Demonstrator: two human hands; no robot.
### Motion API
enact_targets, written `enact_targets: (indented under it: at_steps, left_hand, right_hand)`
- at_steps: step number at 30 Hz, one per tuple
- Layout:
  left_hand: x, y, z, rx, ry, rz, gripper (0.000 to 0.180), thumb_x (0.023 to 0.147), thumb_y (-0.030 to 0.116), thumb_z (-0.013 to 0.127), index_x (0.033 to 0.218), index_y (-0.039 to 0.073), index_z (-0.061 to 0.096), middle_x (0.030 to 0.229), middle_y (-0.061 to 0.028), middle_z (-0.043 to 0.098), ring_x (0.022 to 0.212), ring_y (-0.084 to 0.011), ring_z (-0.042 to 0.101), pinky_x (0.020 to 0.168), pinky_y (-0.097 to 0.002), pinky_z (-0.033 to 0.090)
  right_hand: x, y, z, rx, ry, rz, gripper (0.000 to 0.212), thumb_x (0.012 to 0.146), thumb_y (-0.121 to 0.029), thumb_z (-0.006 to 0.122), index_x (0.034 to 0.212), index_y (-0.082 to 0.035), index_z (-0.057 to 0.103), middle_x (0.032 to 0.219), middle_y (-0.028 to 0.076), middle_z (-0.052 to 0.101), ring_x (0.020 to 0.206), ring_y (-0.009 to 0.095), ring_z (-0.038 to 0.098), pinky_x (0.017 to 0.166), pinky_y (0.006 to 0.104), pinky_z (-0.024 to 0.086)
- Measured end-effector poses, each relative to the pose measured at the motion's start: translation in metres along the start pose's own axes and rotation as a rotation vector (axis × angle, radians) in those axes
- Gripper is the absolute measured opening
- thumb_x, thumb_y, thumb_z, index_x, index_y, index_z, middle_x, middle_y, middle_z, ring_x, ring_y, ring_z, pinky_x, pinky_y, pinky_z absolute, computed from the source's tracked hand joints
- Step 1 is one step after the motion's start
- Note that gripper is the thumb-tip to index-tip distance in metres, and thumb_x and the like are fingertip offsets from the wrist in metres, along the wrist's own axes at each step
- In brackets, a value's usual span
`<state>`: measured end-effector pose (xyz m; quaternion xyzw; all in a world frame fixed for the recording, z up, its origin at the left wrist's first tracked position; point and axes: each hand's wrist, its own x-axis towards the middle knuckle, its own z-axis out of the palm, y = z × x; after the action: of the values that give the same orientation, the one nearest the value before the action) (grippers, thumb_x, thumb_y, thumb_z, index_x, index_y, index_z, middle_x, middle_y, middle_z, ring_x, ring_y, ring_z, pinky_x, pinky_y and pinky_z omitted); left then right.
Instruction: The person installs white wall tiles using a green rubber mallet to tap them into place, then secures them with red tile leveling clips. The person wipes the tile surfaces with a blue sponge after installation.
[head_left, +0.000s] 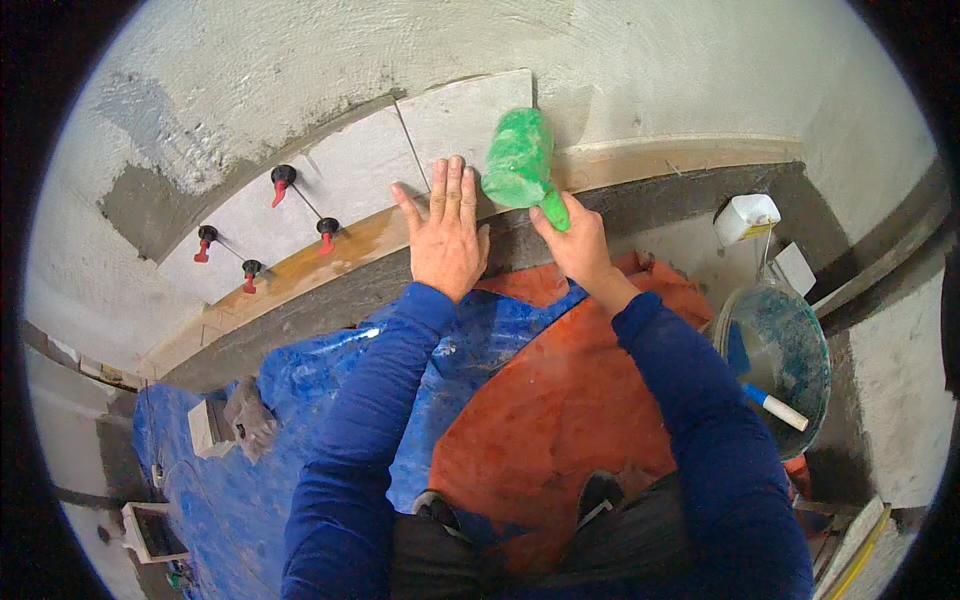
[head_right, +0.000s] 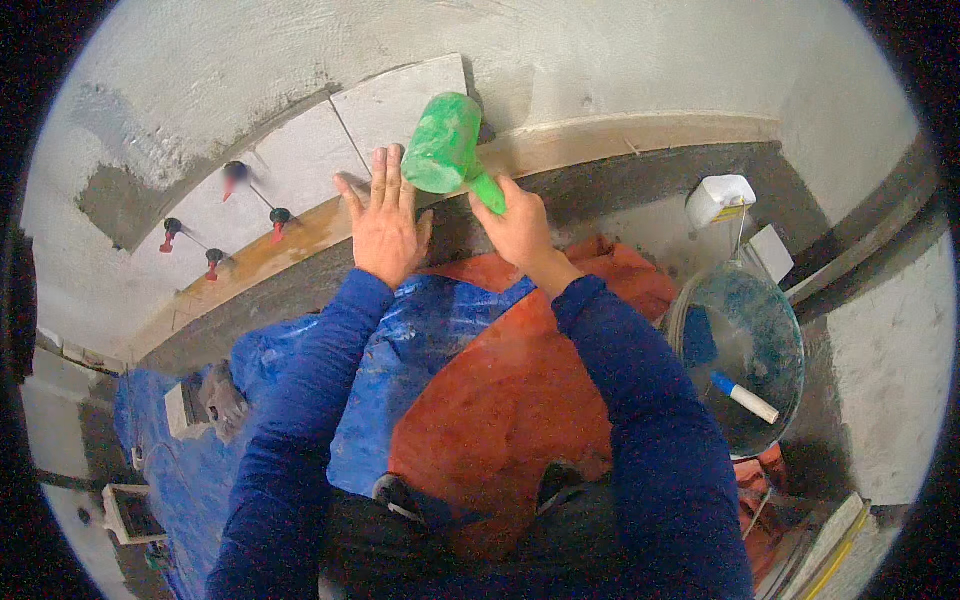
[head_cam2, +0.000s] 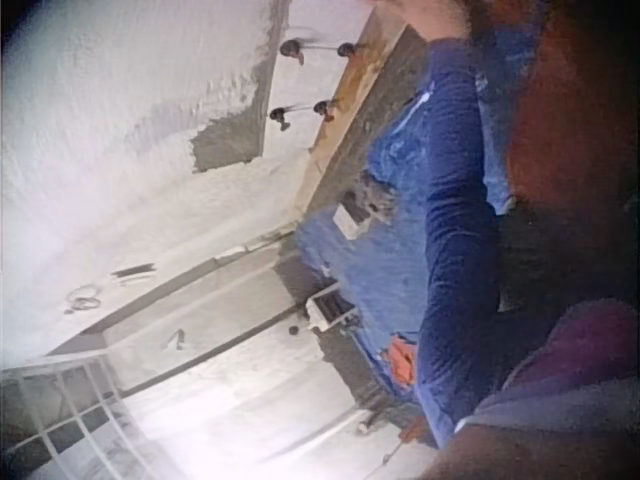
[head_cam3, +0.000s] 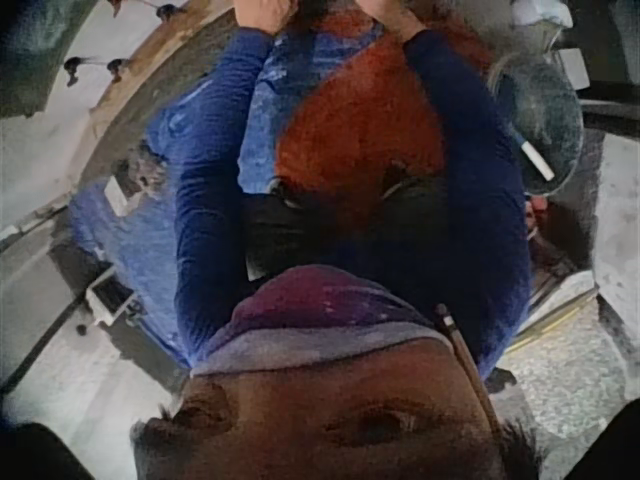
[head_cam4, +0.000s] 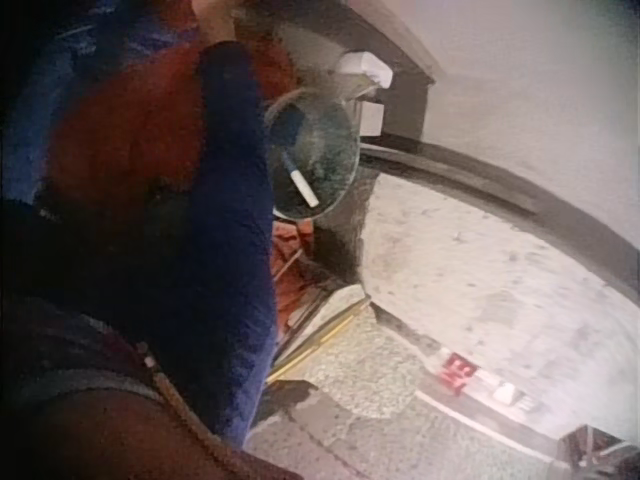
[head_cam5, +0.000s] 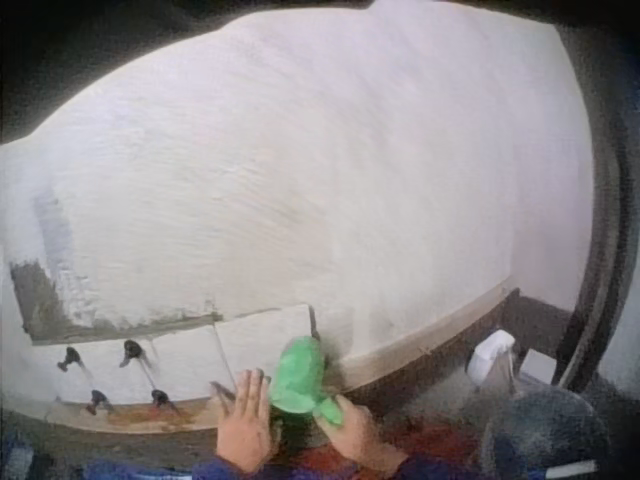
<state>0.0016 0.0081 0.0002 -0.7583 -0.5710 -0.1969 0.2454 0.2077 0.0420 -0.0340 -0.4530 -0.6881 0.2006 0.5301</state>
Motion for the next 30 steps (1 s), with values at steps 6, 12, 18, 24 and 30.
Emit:
enact_targets:
  at_steps: [6, 12, 18, 24, 30]
  left_hand:
    - [-0.002, -0.004, -0.004, 0.067, 0.017, 0.025, 0.07, 0.087, 0.031, 0.07, 0.148, 0.003, 0.05, 0.167, -0.0159, 0.032, 0.159, -0.029, 0.02, 0.12, -0.0766, 0.002]
    - [-0.009, -0.021, -0.015, -0.211, 0.3, 0.03, 0.048, 0.087, 0.02, 0.07, 0.133, 0.006, 0.063, 0.143, -0.0126, 0.059, 0.138, -0.031, 0.049, 0.116, -0.0608, 0.028]
    - [-0.004, 0.006, -0.083, -0.805, 0.403, -0.133, 0.025, 0.085, 0.018, 0.075, 0.105, 0.003, 0.07, 0.097, -0.0134, 0.067, 0.094, -0.03, 0.065, 0.086, -0.0417, 0.051]
    - [-0.034, 0.123, -0.235, -1.88, 0.081, 0.248, 0.059, 0.076, 0.026, 0.08, 0.122, 0.001, 0.054, 0.11, -0.0229, 0.064, 0.1, -0.0367, 0.066, 0.086, -0.0479, 0.054]
    - [-0.07, 0.14, -0.288, -2.387, -0.041, 0.356, 0.046, 0.08, 0.025, 0.078, 0.115, 0.003, 0.06, 0.102, -0.0188, 0.068, 0.097, -0.0323, 0.069, 0.082, -0.0454, 0.055]
  right_hand:
    - [0.008, -0.014, -0.002, -0.049, -0.101, 0.067, 0.031, 0.095, -0.029, 0.073, 0.104, 0.0, 0.067, 0.077, 0.017, 0.068, 0.069, 0.024, 0.064, 0.069, 0.0398, 0.051]
    - [-0.05, 0.015, -0.004, -0.123, -0.118, 0.215, 0.035, 0.092, -0.035, 0.073, 0.106, -0.003, 0.067, 0.087, 0.023, 0.07, 0.083, 0.041, 0.067, 0.072, 0.0494, 0.052]
    - [-0.149, 0.06, -0.015, -0.343, -0.467, 0.257, 0.035, 0.091, -0.034, 0.072, 0.11, -0.005, 0.068, 0.095, 0.024, 0.072, 0.089, 0.042, 0.07, 0.076, 0.0512, 0.054]
    - [-0.202, 0.065, -0.007, -0.512, -0.915, 0.332, 0.034, 0.089, -0.034, 0.072, 0.112, -0.008, 0.072, 0.102, 0.025, 0.073, 0.095, 0.043, 0.071, 0.083, 0.054, 0.056]
    - [-0.223, 0.069, 0.01, -0.404, -1.123, 0.456, 0.046, 0.086, -0.026, 0.077, 0.125, -0.005, 0.066, 0.108, 0.024, 0.073, 0.101, 0.044, 0.07, 0.085, 0.0537, 0.054]
